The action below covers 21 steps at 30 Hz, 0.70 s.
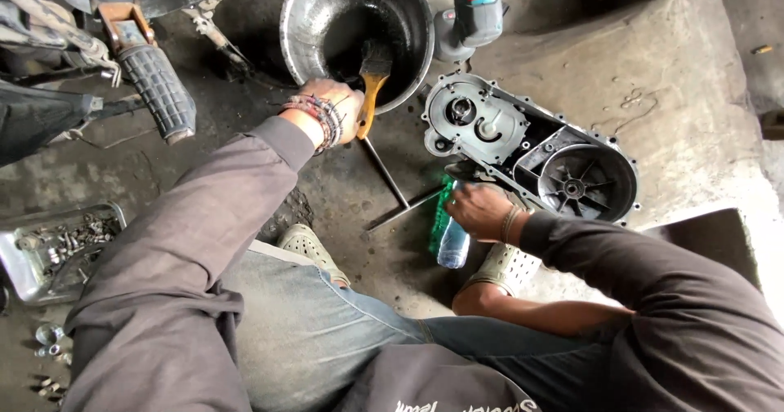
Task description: Cleaning a motorcycle engine casing with a brush and then pouring green fluid from a bottle into the engine.
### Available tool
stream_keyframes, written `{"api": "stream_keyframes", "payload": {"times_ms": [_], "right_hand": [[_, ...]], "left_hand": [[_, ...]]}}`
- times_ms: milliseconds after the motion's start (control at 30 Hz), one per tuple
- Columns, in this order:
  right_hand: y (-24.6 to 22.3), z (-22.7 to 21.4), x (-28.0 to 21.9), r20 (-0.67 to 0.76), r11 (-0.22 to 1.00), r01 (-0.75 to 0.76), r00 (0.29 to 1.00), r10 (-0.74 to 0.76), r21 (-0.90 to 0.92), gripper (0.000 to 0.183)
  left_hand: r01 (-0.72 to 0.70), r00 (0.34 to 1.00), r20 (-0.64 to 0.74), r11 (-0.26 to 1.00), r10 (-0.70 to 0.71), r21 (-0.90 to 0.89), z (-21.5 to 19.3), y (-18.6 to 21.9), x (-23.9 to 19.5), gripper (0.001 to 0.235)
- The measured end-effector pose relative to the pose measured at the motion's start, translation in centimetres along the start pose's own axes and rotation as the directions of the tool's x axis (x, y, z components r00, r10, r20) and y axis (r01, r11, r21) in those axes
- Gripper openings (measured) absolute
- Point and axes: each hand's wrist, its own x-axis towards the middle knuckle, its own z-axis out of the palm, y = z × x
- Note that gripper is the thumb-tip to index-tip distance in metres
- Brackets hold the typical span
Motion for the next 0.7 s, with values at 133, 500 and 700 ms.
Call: {"api": "stream_keyframes", "payload": {"times_ms": [133,500,700], "right_hand": [[-1.2,1.5,-0.5,0.197,0.767,-0.527,0.849,0.489,0.365,0.043],[-1.6,7.3,-2.8,0.465,-0.058,-0.734,0.366,0.806,0.677,0.101],[-4.6,3.9,-1.9,0.628,0.038,-0.799,0.5,0.596,0.6,0.071]], "left_hand": [[0.023,0.999,-0.047,1.0,-0.023,0.003,1.0,0.2,0.8,0.031],[-0.036,0.998,-0.052,0.994,0.042,0.107,1.4,1.2,2.6,0.027],[-0.02,0.999,-0.027,0.996,0.022,0.082,1.8,1.2,2.4,0.031]]}}
